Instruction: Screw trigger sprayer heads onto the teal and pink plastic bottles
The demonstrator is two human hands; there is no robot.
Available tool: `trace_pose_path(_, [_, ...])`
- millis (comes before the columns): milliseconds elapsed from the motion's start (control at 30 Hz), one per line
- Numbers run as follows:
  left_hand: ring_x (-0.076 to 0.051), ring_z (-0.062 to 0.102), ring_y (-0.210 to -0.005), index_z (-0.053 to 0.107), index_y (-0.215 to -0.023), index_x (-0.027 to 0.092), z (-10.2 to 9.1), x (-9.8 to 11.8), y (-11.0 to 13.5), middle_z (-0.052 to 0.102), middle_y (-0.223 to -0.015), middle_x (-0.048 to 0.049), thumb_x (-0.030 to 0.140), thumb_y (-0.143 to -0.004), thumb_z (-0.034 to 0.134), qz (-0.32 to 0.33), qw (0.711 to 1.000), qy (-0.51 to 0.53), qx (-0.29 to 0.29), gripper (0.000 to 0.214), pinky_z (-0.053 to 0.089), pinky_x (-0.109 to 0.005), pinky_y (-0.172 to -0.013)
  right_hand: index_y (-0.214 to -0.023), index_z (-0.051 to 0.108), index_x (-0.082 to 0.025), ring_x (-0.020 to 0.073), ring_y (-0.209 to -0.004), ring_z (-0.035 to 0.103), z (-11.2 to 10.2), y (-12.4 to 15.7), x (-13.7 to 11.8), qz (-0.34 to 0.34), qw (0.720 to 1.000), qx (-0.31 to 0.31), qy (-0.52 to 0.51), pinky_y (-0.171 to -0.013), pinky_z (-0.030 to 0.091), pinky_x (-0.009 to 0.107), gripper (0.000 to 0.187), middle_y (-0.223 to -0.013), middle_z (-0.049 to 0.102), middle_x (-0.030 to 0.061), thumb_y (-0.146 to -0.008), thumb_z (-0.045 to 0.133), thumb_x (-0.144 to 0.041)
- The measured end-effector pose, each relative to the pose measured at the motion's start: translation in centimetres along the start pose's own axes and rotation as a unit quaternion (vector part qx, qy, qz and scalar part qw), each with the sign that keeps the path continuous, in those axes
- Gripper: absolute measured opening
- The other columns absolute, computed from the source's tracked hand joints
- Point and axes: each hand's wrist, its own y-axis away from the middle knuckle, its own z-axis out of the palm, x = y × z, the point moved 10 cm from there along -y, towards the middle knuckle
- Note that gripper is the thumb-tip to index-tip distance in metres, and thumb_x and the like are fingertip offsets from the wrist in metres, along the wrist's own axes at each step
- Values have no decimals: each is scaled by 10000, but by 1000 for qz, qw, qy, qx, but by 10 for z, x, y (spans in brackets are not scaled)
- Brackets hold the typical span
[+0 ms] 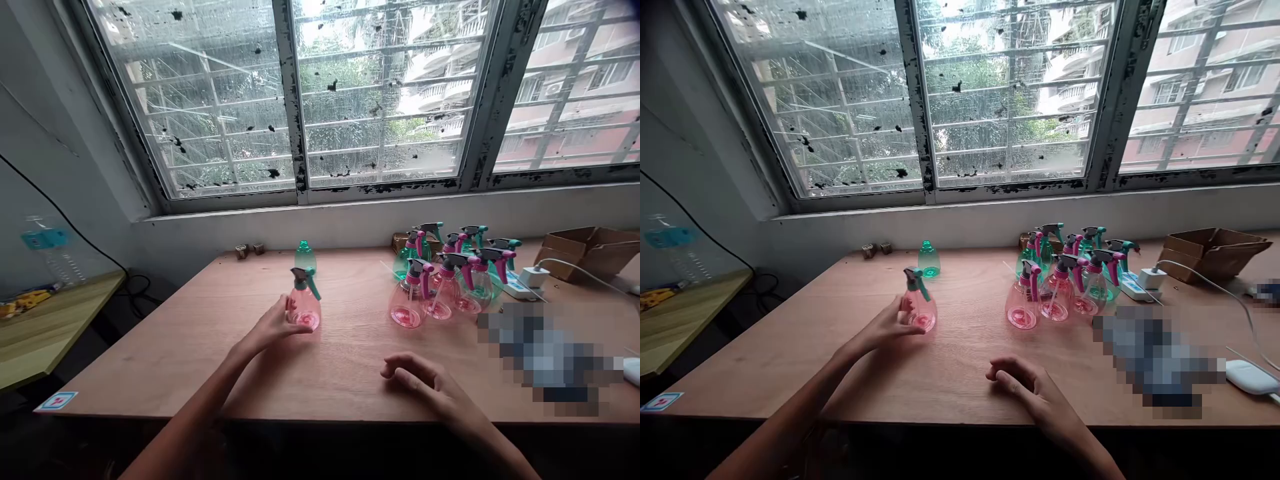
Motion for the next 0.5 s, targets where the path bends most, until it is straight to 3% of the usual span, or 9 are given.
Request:
trace_pose_path(67, [-302, 648, -1016, 556, -1091, 179, 17, 1, -28, 651, -1125, -80, 545, -536, 870, -3, 1000, -24, -3, 735, 516, -375, -847, -1051, 698, -233, 299, -1018, 665, 0, 0, 1, -1, 1000, 1, 2, -927, 508, 416, 325, -1012, 748, 73, -905, 629, -515])
trace_pose_path(167, [-280, 645, -1026, 540, -1196, 162, 49, 12, -70, 631, -1193, -97, 509, -668, 832, -6, 998, -56, 1, 696, 511, -405, -888, -1049, 700, -231, 293, -1004, 669, 0, 0, 0, -1, 1000, -1, 3, -916, 510, 406, 325, -1004, 750, 72, -906, 628, -514])
trace_pose_path(267, [-263, 611, -1105, 553, -1260, 170, 82, 34, -108, 587, -1287, -103, 372, -932, 618, -7, 996, -86, 17, 390, 502, -488, -943, -1049, 699, -228, 295, -997, 674, 1, 0, -2, 2, 1000, -5, 9, -910, 514, 408, 339, -995, 753, 75, -906, 623, -526])
trace_pose_path(500, [-294, 560, -1204, 532, -1309, 184, 151, 92, -166, 532, -1376, -110, 345, -944, 609, -10, 992, -119, 44, 407, 467, -539, -1000, -1010, 714, -217, 311, -959, 690, 1, 0, -6, -4, 1000, 9, 5, -890, 527, 423, 373, -968, 760, 86, -887, 632, -559])
